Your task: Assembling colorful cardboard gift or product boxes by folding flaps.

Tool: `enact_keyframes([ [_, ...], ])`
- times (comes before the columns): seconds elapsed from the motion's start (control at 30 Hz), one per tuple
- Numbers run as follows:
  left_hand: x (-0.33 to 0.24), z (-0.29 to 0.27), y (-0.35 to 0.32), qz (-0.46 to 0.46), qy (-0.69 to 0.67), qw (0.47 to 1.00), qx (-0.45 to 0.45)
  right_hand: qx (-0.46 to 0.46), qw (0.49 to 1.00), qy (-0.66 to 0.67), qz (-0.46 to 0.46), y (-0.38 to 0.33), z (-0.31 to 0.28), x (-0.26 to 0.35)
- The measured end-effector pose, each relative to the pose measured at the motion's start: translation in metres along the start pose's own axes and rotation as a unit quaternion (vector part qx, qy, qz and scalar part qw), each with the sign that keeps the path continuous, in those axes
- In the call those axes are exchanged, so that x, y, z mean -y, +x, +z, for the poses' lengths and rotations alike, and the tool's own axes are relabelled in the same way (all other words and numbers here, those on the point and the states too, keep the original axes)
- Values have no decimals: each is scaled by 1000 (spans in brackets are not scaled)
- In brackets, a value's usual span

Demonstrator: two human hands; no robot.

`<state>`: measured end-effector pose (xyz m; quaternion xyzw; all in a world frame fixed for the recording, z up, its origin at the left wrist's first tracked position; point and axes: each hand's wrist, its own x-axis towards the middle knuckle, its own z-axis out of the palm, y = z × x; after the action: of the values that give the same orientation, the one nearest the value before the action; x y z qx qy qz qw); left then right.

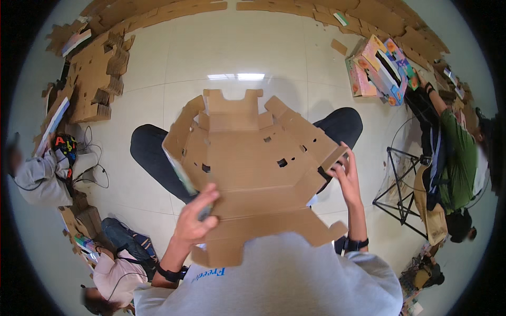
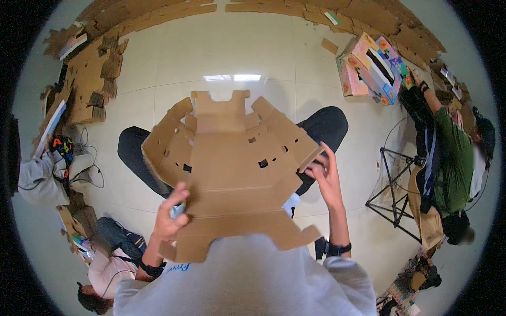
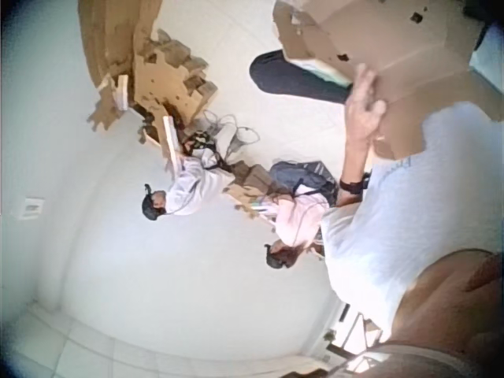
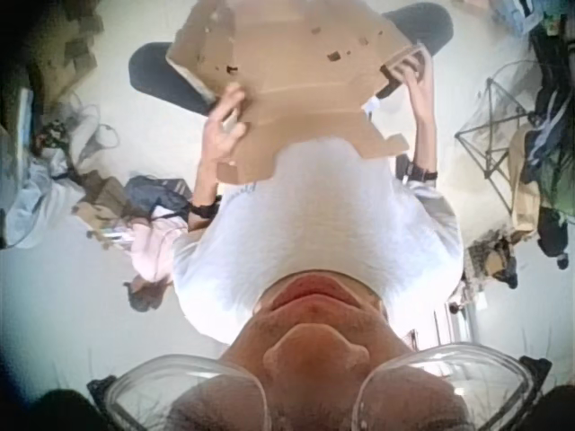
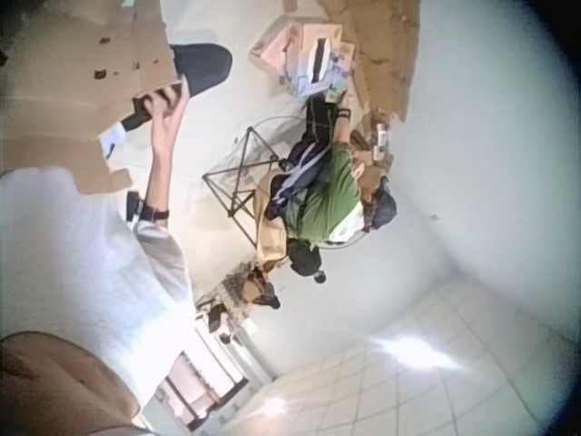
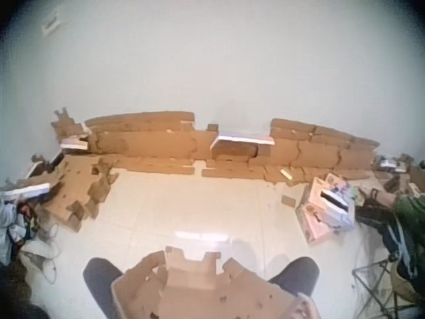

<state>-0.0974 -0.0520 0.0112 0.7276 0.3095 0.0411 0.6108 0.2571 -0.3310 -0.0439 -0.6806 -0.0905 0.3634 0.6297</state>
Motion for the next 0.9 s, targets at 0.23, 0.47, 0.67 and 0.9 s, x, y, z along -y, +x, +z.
enact_keyframes([
  [0.23,7,17,39,165,252,950,87,14,894,-437,-94,54,17,15],
  [0.47,31,1,64,90,181,978,56,-106,942,-313,-58,51,27,13],
  [0.67,39,1,59,35,50,988,144,-25,969,-243,-28,42,21,29],
  [0.9,51,-6,92,-213,40,966,142,163,982,-95,0,68,51,43],
])
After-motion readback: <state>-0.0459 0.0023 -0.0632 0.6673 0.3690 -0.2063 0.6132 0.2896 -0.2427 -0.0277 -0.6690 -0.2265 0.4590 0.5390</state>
